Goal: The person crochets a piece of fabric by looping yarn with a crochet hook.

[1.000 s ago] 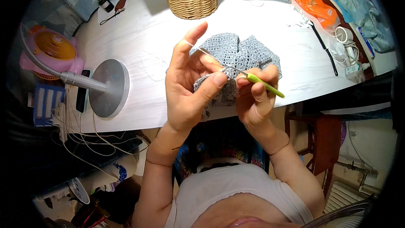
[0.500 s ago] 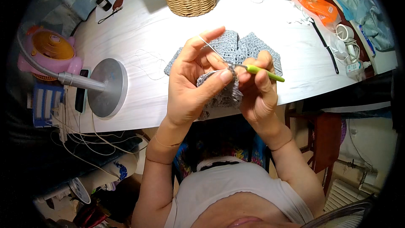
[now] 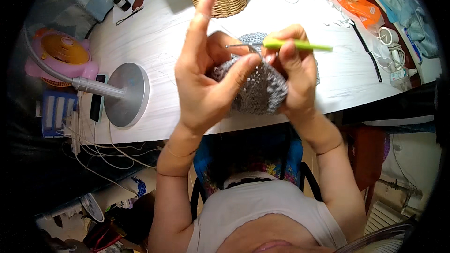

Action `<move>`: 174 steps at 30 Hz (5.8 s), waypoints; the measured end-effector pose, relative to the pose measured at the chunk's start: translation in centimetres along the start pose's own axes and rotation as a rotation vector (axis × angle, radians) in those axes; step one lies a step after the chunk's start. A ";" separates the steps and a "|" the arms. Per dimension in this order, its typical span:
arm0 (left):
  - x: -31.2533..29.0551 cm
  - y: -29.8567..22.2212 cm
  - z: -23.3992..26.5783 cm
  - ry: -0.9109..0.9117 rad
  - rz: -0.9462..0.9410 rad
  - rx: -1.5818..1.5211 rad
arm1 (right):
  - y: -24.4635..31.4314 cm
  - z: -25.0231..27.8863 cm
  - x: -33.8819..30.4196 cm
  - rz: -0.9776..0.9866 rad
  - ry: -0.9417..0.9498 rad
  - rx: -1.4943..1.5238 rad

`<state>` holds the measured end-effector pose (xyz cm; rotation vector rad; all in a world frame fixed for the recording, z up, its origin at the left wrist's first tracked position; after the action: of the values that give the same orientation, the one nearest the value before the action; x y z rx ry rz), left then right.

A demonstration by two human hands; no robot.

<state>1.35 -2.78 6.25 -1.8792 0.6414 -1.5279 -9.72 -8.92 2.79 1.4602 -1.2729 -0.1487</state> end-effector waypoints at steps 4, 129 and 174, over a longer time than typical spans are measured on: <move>2.9 -2.6 0.3 0.134 0.046 -0.210 | 3.2 0.4 4.2 -0.144 0.260 0.159; -3.4 1.9 -0.5 -0.158 -0.021 -0.034 | 0.0 0.9 -0.1 -0.068 0.295 -0.250; -3.0 -7.2 16.4 -0.122 0.198 -1.104 | 2.4 6.5 10.4 -0.412 0.206 0.255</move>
<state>16.61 6.98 7.33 -2.5034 1.7968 -0.9405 -11.40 -20.23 7.83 1.8955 -0.8352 -0.1070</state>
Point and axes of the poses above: each hand's wrist, its own x-axis towards the middle knuckle, its own z-axis out of the back of the hand, y = z × x, the point moved 2 cm from there along x, towards the middle knuckle, and after that the axes turned 12 degrees about -x, right-handed, at the moved point
